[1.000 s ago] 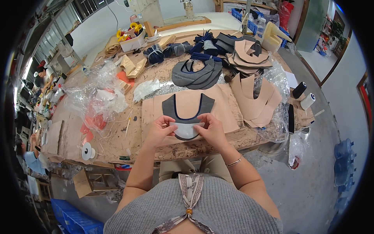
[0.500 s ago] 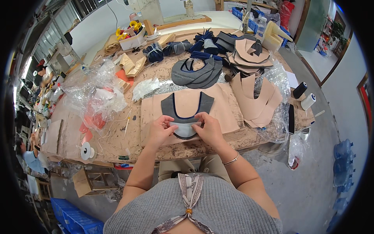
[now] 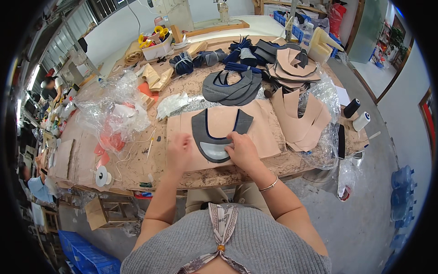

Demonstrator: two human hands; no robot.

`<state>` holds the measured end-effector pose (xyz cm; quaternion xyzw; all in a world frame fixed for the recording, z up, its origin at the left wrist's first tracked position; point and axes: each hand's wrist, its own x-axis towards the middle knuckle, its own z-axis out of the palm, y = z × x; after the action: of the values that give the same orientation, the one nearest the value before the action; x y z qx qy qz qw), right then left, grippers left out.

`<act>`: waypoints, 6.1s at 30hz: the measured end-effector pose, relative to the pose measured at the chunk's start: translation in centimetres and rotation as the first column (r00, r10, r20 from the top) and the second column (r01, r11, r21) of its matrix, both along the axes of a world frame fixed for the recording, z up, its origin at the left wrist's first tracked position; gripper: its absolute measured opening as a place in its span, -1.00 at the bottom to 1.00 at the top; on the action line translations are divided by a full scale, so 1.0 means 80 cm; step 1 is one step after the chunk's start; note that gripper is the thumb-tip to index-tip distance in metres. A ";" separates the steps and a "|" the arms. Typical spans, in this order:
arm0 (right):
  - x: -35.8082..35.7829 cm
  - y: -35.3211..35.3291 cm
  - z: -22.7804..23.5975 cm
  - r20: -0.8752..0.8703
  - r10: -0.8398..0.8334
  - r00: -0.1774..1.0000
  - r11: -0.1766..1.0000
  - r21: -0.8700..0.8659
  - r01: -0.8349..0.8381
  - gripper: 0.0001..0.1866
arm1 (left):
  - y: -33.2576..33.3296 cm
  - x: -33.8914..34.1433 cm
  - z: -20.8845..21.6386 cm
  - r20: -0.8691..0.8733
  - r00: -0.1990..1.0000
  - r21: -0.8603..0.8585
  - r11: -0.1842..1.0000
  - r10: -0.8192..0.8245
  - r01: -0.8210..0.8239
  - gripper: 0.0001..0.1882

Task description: The person assembles shoe parts by hand at a workbench. They repeatedly pick up a beige leather piece, place a white foam insert into a central cutout, and then place a dark grey curved piece on top. The person smooths the layers together and sets the assembled unit aside before repeating the process with new parts.

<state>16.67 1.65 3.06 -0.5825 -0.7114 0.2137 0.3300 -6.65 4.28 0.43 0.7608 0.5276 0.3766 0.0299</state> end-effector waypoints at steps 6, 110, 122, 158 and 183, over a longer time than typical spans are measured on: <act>0.020 0.019 -0.020 -0.007 -0.021 1.000 0.985 0.174 0.022 -0.65 | -0.083 0.090 0.000 -0.283 0.906 -0.131 0.948 -0.315 0.289 -0.01; 0.033 0.009 0.056 -0.807 0.073 0.586 0.938 -0.143 -0.314 -0.73 | -0.016 0.035 0.149 0.580 0.809 -0.493 0.750 -0.096 0.442 -0.37; 0.000 -0.009 -0.011 -0.300 0.126 0.945 0.991 0.091 -0.103 -0.75 | -0.015 -0.001 0.045 0.778 0.628 -0.441 0.745 0.040 0.500 -0.47; -0.009 -0.010 -0.022 0.052 0.105 0.993 0.980 0.162 -0.112 -0.74 | 0.090 -0.047 0.017 0.717 0.678 -0.508 0.788 0.164 0.347 -0.09; -0.008 -0.012 -0.022 0.041 0.115 0.993 0.975 0.189 -0.120 -0.74 | 0.067 -0.015 0.019 -0.058 0.987 -0.104 0.982 0.150 -0.156 -0.11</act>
<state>16.01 0.73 1.31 -0.5081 -0.7667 0.1549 0.3605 -7.83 9.64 1.96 0.7245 0.6047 0.3296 0.0288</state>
